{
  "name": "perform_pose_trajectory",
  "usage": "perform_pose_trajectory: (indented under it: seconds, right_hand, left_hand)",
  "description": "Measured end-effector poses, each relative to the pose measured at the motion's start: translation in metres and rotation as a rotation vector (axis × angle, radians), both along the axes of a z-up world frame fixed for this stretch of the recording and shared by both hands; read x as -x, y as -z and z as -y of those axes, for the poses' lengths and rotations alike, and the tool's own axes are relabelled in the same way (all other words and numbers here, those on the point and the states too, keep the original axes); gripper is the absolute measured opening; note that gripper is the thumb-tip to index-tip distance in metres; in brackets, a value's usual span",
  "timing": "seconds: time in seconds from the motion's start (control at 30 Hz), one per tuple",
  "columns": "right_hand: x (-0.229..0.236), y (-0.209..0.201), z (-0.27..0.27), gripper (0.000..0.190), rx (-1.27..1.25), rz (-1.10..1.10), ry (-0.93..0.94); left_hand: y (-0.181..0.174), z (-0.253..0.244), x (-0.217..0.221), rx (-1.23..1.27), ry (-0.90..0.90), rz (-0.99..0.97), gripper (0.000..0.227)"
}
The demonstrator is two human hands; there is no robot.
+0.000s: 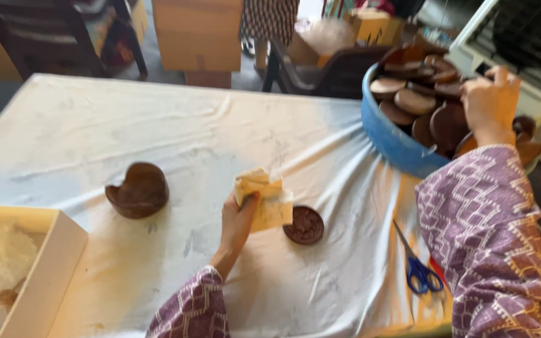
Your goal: Cleaning and wiping wooden discs and round components with a white cloth at a table.
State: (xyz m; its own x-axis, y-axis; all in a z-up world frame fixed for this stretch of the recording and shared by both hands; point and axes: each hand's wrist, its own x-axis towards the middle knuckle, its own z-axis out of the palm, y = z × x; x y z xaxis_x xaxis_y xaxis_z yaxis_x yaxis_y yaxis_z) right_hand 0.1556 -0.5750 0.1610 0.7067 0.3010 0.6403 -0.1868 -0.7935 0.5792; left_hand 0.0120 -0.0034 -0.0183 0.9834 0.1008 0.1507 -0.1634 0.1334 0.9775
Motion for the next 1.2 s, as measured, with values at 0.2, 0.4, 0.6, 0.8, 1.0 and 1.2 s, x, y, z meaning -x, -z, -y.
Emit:
perform_pose_trajectory:
  seconds: [0.2, 0.4, 0.6, 0.8, 1.0, 1.2]
  right_hand:
    - [-0.012, 0.005, -0.002, 0.010, -0.037, -0.019, 0.056]
    - [0.000, -0.002, -0.011, 0.006, 0.025, -0.022, 0.023]
    - [0.019, -0.010, -0.022, 0.008, 0.047, -0.001, -0.094]
    - [0.072, -0.039, -0.093, 0.013, -0.036, 0.032, -0.226]
    - [0.140, -0.006, -0.201, 0.011, -0.082, -0.091, -0.450]
    - [0.181, 0.127, -0.253, 0.031, -0.123, -0.569, -0.636]
  left_hand:
    - [0.017, -0.001, -0.007, -0.019, 0.002, 0.019, 0.023]
    - [0.004, -0.002, -0.004, -0.024, 0.018, -0.018, 0.022]
    - [0.018, -0.004, -0.011, 0.011, 0.025, 0.011, 0.022]
    - [0.023, -0.006, -0.016, 0.053, 0.003, 0.081, 0.023]
    - [0.024, -0.010, -0.015, 0.005, -0.032, 0.054, 0.022]
    - [0.015, -0.014, -0.008, -0.008, -0.066, 0.126, 0.023]
